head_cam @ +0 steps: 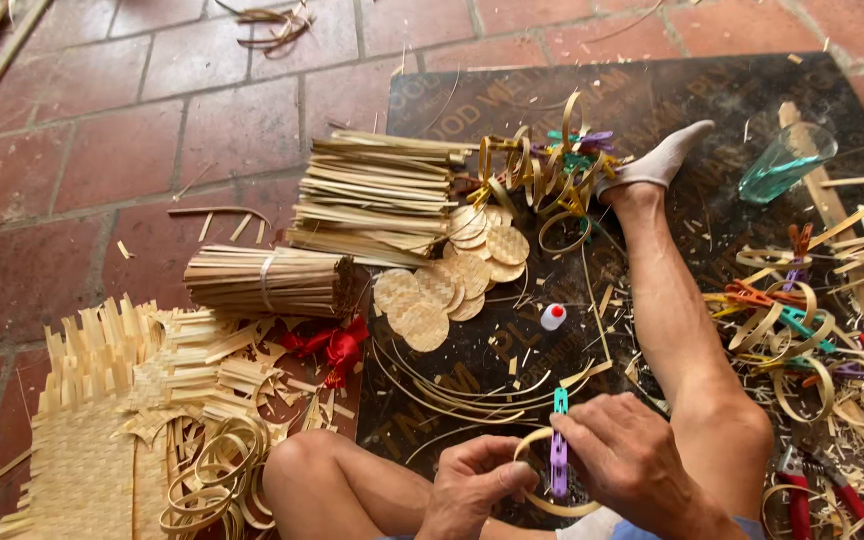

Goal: The person sits on the floor and bends thin bamboo strips into circular rings, joining the ends and applying glue from a squeeze bottle to secure the joint. They hold each ring together with plastic clothespins, set finished rings aside, and pick up new strips to repeat the process.

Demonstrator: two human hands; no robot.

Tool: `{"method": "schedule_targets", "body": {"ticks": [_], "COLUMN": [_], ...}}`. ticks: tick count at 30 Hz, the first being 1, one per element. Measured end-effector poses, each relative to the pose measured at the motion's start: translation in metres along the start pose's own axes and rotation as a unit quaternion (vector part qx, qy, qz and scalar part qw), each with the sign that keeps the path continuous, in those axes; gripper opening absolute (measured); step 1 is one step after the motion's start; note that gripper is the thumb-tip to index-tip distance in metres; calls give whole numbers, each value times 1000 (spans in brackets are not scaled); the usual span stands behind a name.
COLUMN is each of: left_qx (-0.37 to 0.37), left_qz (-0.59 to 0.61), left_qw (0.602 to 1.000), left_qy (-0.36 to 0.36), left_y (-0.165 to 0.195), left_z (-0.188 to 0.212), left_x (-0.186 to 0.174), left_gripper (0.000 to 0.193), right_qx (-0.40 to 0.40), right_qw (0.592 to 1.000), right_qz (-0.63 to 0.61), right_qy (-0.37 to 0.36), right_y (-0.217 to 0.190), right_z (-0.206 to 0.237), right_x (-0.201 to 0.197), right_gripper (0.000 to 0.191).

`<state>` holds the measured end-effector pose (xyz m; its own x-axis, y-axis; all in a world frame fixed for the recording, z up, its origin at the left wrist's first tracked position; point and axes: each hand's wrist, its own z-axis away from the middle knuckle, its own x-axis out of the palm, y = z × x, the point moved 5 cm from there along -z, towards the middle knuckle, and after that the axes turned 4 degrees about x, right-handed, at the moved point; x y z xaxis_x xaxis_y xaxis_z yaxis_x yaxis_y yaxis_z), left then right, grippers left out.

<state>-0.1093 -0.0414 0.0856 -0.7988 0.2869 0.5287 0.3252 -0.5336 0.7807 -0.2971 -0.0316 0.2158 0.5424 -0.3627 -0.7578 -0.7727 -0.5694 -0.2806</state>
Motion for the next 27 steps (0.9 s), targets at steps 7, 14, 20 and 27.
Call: {"method": "schedule_targets", "body": {"ticks": [7,14,20,27], "left_qx": [22,64,-40,-80], "left_qz": [34,31,3,-96], "left_qw": [997,997,989,985], "left_qy": [67,44,145,120], "left_y": [9,11,-17,-70], "left_z": [-19,-55,-90,-111], "left_x": [-25,-46,-92,-113], "left_gripper": [26,35,44,40], "right_qx": [284,561,468,413], "right_qw": [934,687,850,831], "right_qz": [-209,-447,-231,-277], "right_qy": [-54,-112,72,249], "right_y": [40,91,192,321], "right_z": [4,58,-2,-101], "right_x": [35,101,76,114], "right_gripper": [59,29,18,20]}}
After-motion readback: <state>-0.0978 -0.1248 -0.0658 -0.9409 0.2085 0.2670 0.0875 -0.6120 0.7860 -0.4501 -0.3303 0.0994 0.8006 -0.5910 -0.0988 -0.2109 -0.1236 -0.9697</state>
